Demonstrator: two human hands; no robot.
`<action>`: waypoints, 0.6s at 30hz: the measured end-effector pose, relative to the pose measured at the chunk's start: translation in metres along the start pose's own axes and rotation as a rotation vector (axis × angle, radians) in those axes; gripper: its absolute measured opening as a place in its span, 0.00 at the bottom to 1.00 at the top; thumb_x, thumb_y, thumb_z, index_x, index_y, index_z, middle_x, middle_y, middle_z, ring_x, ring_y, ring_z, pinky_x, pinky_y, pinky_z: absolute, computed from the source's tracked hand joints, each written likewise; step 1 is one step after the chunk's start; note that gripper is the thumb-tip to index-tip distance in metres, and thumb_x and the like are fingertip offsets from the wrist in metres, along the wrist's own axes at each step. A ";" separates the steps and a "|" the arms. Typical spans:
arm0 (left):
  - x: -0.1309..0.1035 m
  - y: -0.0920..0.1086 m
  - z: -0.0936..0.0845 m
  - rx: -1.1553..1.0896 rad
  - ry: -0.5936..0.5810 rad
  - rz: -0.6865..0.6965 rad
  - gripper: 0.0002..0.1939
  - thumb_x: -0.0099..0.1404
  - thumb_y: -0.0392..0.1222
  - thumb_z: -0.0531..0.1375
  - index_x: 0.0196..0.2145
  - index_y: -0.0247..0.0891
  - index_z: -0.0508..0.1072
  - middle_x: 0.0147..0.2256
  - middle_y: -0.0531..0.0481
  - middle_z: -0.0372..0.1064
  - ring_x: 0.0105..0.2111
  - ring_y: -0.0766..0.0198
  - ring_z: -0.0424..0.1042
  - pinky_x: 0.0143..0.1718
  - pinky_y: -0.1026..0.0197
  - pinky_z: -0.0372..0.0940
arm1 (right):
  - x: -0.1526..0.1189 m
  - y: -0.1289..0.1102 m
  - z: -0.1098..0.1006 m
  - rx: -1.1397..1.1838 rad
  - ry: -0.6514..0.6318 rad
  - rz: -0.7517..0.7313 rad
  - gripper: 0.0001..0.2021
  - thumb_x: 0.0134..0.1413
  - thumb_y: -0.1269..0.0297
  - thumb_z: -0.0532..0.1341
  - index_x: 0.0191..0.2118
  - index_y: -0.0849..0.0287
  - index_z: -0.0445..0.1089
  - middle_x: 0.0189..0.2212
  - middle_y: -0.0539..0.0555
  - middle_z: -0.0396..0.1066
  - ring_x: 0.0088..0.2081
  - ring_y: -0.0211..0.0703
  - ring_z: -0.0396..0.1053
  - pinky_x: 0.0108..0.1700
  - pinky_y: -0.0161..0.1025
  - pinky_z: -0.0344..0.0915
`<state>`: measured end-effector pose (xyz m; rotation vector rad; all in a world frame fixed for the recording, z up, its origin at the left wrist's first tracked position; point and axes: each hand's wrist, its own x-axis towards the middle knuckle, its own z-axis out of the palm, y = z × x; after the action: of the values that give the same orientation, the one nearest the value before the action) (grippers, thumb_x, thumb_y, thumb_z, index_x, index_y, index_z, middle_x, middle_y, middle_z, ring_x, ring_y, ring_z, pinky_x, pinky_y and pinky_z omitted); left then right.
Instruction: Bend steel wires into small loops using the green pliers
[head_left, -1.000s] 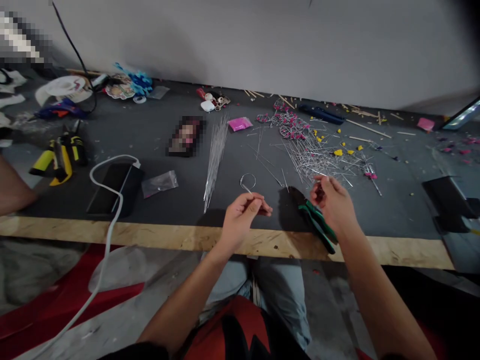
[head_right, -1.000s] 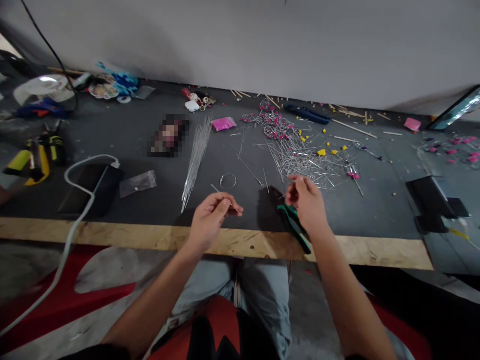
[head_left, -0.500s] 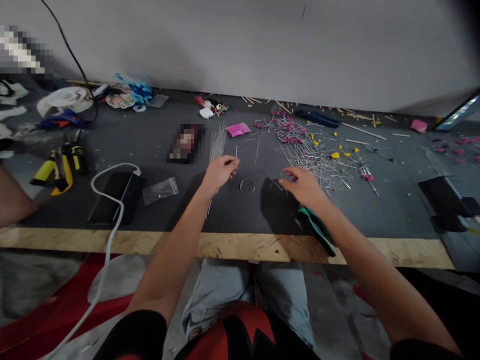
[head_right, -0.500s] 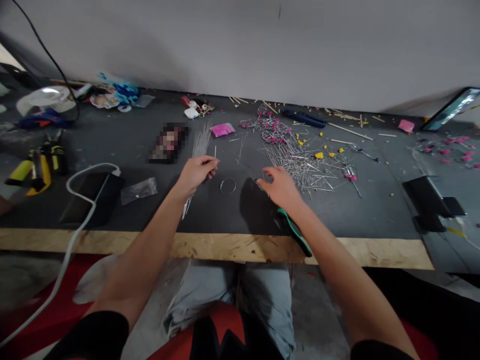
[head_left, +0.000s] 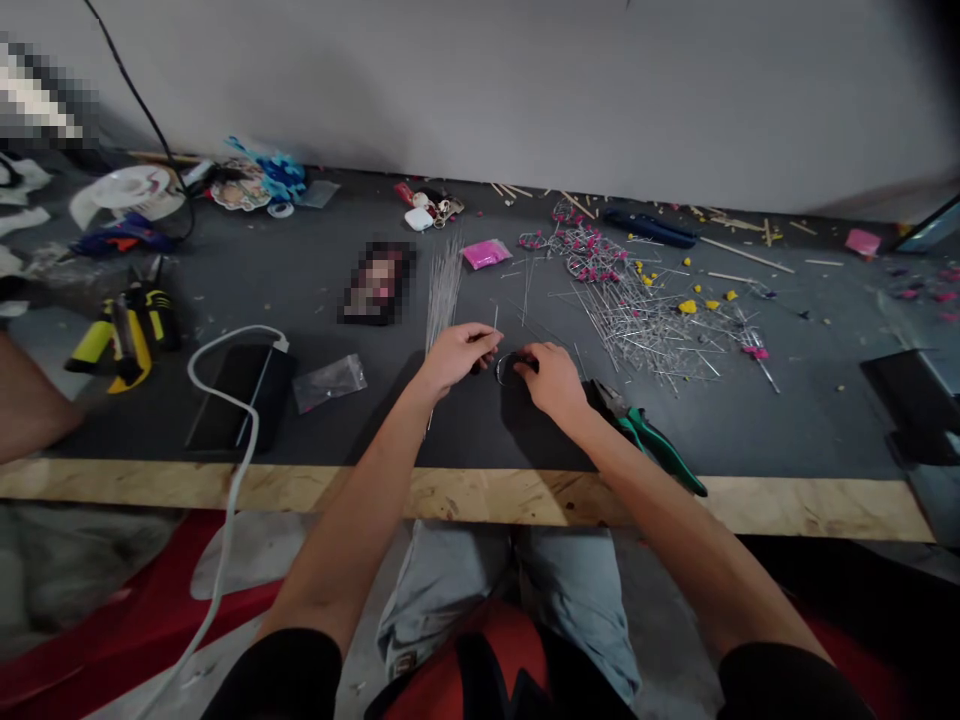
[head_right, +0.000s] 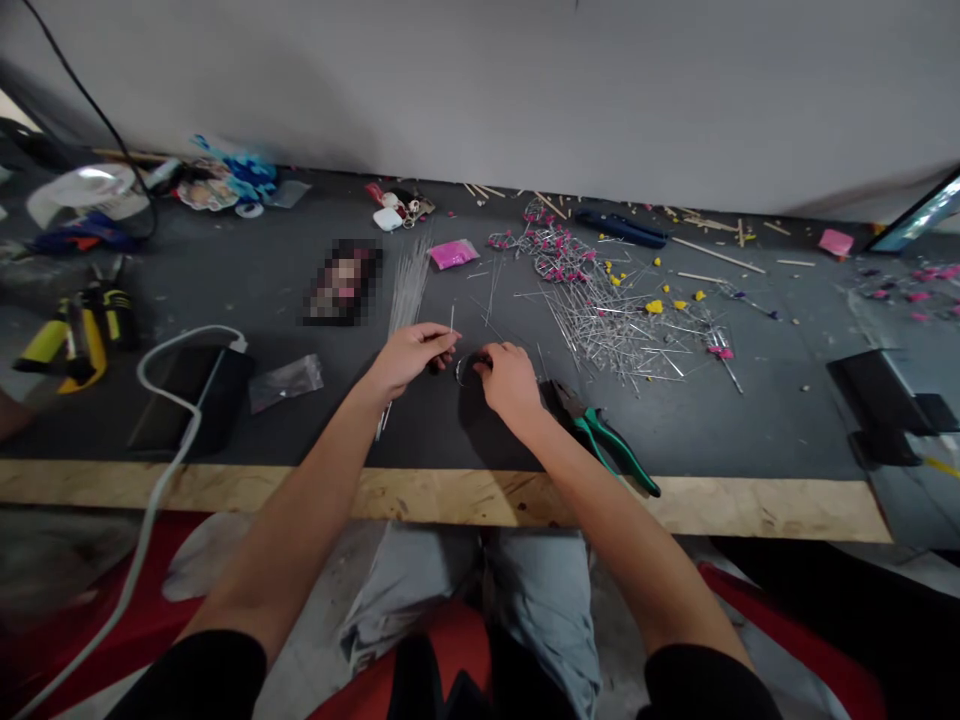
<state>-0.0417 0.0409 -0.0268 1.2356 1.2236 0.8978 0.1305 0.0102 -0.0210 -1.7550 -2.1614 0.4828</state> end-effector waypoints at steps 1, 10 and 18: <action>0.000 0.000 0.000 0.011 -0.004 -0.004 0.10 0.57 0.44 0.61 0.34 0.35 0.74 0.26 0.50 0.69 0.22 0.70 0.66 0.23 0.66 0.59 | 0.001 0.001 0.000 0.001 0.001 0.002 0.09 0.56 0.66 0.57 0.41 0.60 0.70 0.38 0.56 0.71 0.41 0.46 0.66 0.45 0.40 0.60; -0.001 -0.001 0.002 0.038 0.000 0.018 0.11 0.57 0.45 0.60 0.34 0.34 0.74 0.26 0.50 0.68 0.22 0.71 0.65 0.22 0.68 0.60 | 0.010 -0.009 -0.008 -0.129 -0.136 0.011 0.10 0.59 0.68 0.51 0.40 0.62 0.69 0.39 0.62 0.71 0.40 0.49 0.68 0.42 0.41 0.60; -0.005 0.003 0.003 -0.035 -0.005 -0.034 0.08 0.58 0.42 0.61 0.31 0.33 0.72 0.25 0.50 0.68 0.23 0.70 0.68 0.23 0.68 0.63 | 0.009 -0.020 -0.016 -0.205 -0.187 -0.008 0.12 0.60 0.70 0.49 0.43 0.66 0.67 0.41 0.66 0.69 0.41 0.52 0.68 0.42 0.43 0.61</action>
<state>-0.0390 0.0361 -0.0230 1.1855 1.2172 0.8872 0.1187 0.0165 0.0022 -1.8728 -2.4226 0.4534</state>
